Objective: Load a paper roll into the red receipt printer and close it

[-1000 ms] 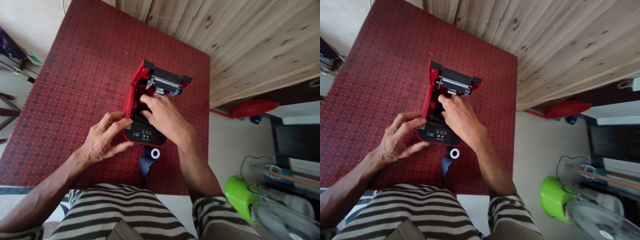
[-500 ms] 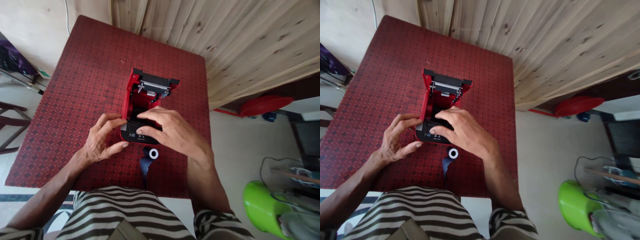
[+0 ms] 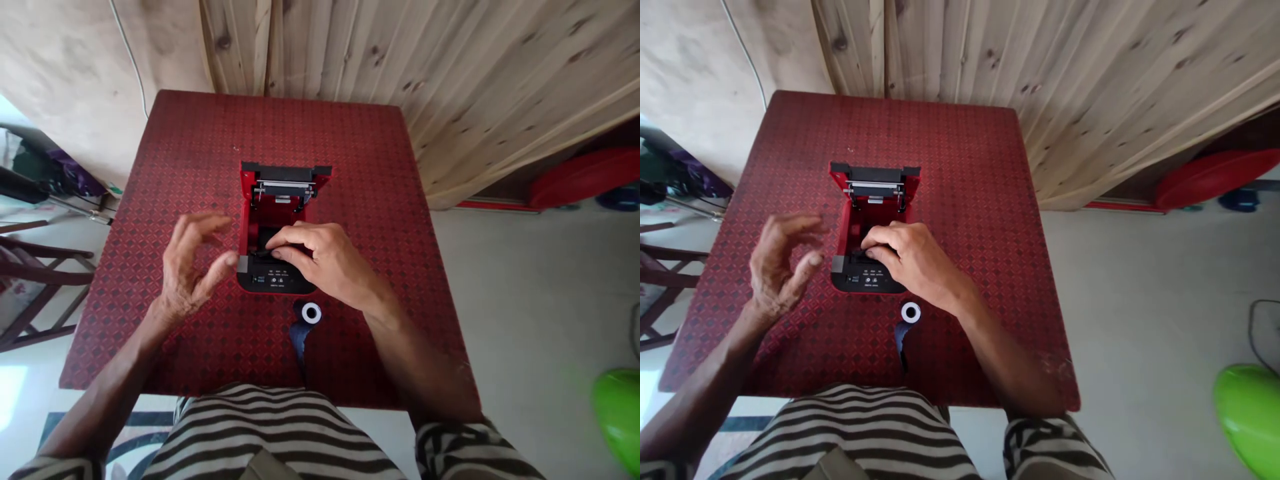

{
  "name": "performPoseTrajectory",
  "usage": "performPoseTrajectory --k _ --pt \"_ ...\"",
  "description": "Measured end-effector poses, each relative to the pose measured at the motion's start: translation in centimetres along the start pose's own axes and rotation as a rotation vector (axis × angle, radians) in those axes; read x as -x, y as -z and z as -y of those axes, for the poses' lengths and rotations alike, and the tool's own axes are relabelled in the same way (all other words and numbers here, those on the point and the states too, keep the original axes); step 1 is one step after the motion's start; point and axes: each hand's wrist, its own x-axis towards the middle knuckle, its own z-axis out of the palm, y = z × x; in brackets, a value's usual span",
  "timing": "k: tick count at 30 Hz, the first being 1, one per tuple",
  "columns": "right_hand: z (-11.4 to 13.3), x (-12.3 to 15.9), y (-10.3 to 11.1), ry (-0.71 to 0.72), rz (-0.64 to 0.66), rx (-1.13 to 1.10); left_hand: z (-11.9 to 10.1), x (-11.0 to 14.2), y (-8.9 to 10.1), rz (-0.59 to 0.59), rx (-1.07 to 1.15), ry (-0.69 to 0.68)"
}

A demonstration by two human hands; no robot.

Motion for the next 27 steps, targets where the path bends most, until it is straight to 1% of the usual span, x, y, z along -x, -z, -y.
performPoseTrajectory --k 2,3,4,5,7,9,11,14,16,19,22,27 --pt "0.0 0.3 -0.4 0.042 -0.077 0.06 0.4 -2.7 0.0 -0.119 0.002 0.017" --pt "0.0 0.5 -0.6 0.081 -0.116 0.117 0.6 -4.2 -0.1 -0.12 -0.033 0.022" --pt "0.2 0.7 -0.9 0.133 -0.158 0.191 0.8 -5.6 -0.2 -0.124 -0.033 -0.001" --pt "0.4 1.0 -1.2 0.188 -0.208 0.275 0.9 -6.8 -0.5 -0.094 -0.003 -0.008" --pt "1.0 1.5 -1.7 0.28 -0.325 0.447 0.8 -8.5 -0.9 0.02 0.092 -0.008" --pt "1.7 2.1 -2.2 0.323 -0.419 0.578 0.3 -9.0 -1.2 0.101 0.125 -0.037" --pt "2.2 2.8 -2.7 0.338 -0.458 0.644 -0.3 -8.3 -1.0 0.127 0.095 -0.075" --pt "2.5 3.6 -3.5 0.361 -0.466 0.673 -0.9 -6.1 -0.4 0.18 0.062 -0.133" --pt "2.4 4.0 -3.9 0.366 -0.473 0.675 -0.7 -4.5 -0.1 0.236 0.047 -0.205" --pt "2.2 4.2 -4.3 0.359 -0.486 0.651 0.0 -2.7 -0.1 0.286 -0.017 -0.306" --pt "2.0 4.3 -4.4 0.355 -0.493 0.648 0.5 -1.8 -0.3 0.301 -0.095 -0.372" --pt "2.0 4.2 -4.3 0.35 -0.493 0.647 0.5 -1.3 -0.7 0.279 -0.157 -0.441"
